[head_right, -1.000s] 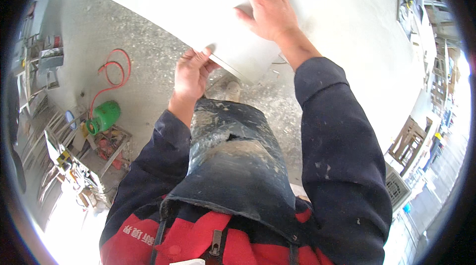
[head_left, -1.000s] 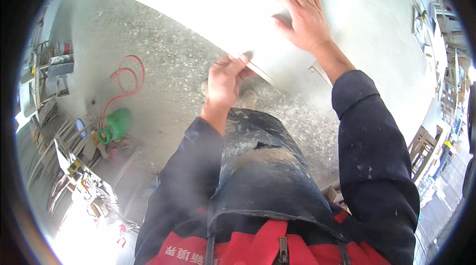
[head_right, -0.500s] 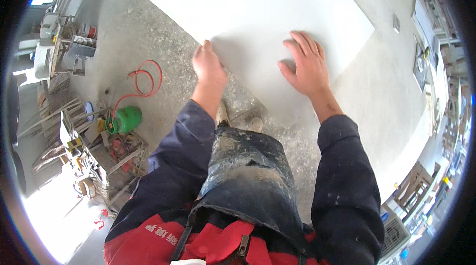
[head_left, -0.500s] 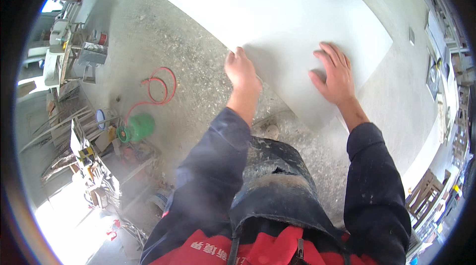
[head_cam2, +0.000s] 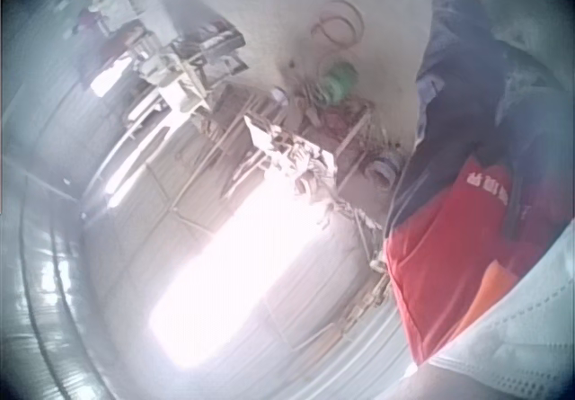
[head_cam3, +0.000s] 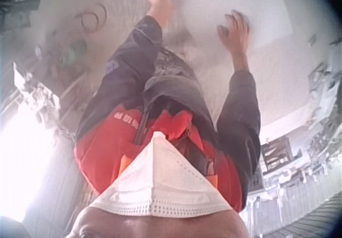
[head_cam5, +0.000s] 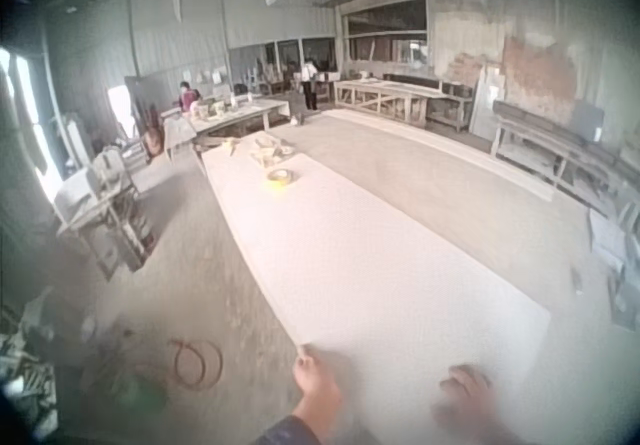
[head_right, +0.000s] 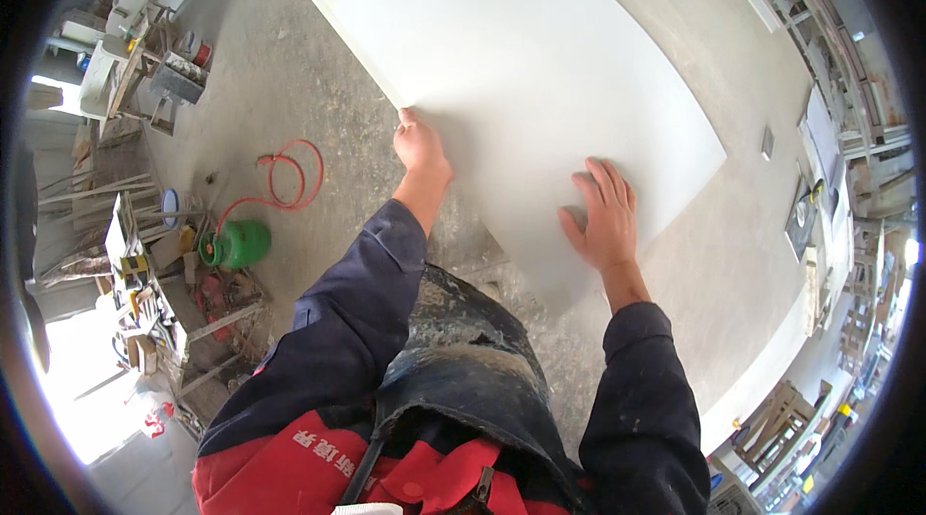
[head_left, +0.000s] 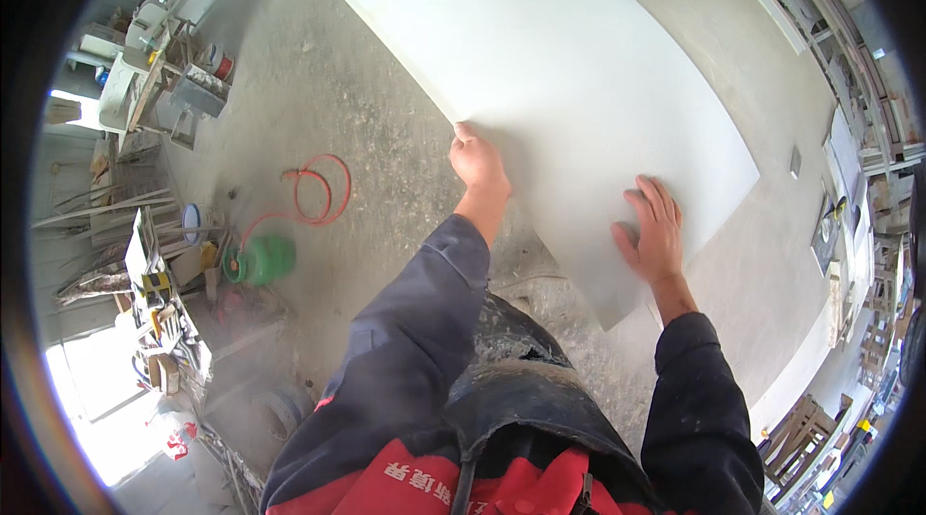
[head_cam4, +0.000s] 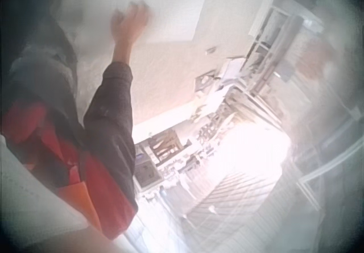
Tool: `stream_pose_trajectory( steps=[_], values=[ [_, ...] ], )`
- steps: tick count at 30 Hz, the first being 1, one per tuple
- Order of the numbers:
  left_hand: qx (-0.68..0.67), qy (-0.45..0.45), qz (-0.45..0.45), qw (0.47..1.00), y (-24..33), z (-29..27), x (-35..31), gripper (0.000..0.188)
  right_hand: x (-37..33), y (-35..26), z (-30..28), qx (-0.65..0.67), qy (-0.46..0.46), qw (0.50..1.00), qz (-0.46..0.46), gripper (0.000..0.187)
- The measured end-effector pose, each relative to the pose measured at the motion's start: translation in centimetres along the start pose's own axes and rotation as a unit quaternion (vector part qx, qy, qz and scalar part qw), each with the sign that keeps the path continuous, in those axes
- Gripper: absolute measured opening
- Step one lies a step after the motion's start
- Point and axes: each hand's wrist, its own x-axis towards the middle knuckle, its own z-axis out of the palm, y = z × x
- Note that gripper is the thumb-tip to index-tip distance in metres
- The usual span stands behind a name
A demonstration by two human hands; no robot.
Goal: The person applies yellow masking tape along the edges of a large white board, then uses a utility knife to trim the tape. They also handle a thin wooden strip, positioning it on the board and securing it with additional tape.
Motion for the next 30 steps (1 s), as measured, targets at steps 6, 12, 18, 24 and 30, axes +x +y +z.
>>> stream_pose_trajectory(
  steps=[6, 12, 18, 24, 30],
  values=[
    [0.005, 0.002, 0.009, 1.000, 4.0, 1.7, 8.6, 0.052, 0.5, -0.5, -0.3, 0.001, -0.003, 1.000, 0.012, 0.050],
    [0.005, -0.015, 0.023, 1.000, 9.2, 3.5, 18.2, 0.050, -0.7, 0.5, 0.9, -0.105, 0.014, 0.984, 0.141, 0.051],
    [0.018, -0.059, -0.038, 0.997, 15.0, 5.3, 26.0, 0.051, -8.5, -4.9, 3.7, -0.177, 0.196, 0.783, 0.563, 0.059],
    [-0.036, -0.094, -0.106, 0.989, 19.5, 5.0, 31.9, 0.042, -8.4, -19.1, 8.3, 0.374, 0.450, 0.221, 0.780, 0.082],
    [0.015, -0.194, -0.171, 0.966, 24.3, 4.2, 35.7, 0.037, -7.1, -17.3, 17.7, 0.647, 0.475, 0.324, 0.500, 0.037]
  ],
)
